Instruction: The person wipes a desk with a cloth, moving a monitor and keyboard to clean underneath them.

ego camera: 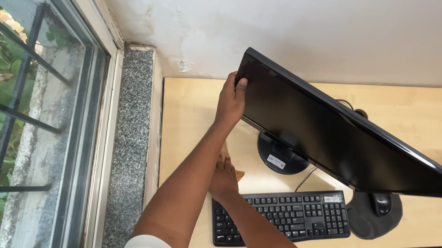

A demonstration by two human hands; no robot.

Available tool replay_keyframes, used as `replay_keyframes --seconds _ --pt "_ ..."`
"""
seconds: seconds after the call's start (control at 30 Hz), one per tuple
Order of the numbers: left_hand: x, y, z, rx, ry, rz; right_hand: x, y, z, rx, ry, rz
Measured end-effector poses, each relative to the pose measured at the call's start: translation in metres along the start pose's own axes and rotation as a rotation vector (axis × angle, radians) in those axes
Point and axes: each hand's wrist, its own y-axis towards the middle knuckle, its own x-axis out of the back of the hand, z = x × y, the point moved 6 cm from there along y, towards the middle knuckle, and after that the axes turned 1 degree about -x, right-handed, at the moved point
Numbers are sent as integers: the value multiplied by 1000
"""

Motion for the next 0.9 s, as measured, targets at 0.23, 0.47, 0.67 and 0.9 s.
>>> replay_keyframes --seconds 0.23,0.47,0.67,0.9 --pt "20 -29 28 -25 72 22 -15 41 -17 26 88 -143" --pt "84 -138 119 147 473 -33 -25 60 -33 71 37 -408" --pt "98 -173 159 45 805 67 -30 79 -16 195 65 -526" --pt "105 -167 156 -1 997 141 -10 100 -13 233 -44 -581"
